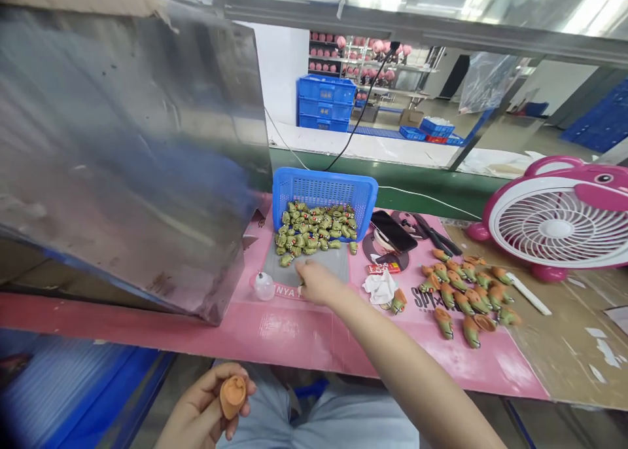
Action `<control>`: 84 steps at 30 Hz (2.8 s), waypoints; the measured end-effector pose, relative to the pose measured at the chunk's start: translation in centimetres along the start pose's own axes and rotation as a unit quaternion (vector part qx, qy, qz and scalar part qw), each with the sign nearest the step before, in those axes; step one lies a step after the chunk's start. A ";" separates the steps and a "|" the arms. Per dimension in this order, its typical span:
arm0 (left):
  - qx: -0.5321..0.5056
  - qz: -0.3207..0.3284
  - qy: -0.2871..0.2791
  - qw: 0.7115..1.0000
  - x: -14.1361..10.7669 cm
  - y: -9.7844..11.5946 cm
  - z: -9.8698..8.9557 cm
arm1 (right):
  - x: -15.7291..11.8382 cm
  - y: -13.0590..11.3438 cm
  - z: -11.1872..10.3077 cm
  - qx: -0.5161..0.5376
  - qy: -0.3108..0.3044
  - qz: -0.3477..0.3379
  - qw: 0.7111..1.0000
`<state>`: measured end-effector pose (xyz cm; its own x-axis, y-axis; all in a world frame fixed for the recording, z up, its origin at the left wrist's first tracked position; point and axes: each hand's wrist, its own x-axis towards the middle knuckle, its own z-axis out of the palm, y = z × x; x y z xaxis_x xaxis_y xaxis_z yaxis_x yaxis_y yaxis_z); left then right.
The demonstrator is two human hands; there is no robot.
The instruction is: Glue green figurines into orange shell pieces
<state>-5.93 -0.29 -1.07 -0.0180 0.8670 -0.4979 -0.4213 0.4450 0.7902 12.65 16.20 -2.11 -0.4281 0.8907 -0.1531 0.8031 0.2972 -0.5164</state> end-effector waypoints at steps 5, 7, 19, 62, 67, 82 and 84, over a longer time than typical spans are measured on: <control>0.031 -0.046 -0.088 0.995 -0.3 -0.1 1.2 | -6.7 0.2 1.0 0.167 0.067 0.043 0.983; 0.038 -0.062 -0.132 0.989 -0.2 -0.3 1.6 | -9.4 -0.3 1.9 0.233 0.092 0.055 0.967; 0.061 -0.086 -0.219 0.970 -0.3 -0.1 3.5 | -17.7 -4.7 0.9 0.257 0.175 -0.071 0.948; 0.088 -0.077 -0.287 0.951 -1.0 0.7 3.1 | -18.1 -6.4 0.4 0.039 0.207 -0.159 0.965; 0.142 -0.075 -0.308 0.938 -1.3 -0.1 3.7 | -17.8 -7.0 0.7 0.050 0.217 -0.163 0.961; 0.193 -0.047 -0.314 0.928 -2.5 -0.2 4.2 | -18.7 -7.8 0.6 0.063 0.223 -0.165 0.959; 0.195 -0.046 -0.311 0.929 -2.6 -0.2 4.1 | -18.8 -7.8 0.5 0.065 0.212 -0.172 0.960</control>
<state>-2.06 -1.72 1.53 0.5804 0.7293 -0.3623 -0.0328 0.4655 0.8845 14.26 -3.02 4.34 -0.4284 0.8160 0.3881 0.5743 0.5775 -0.5802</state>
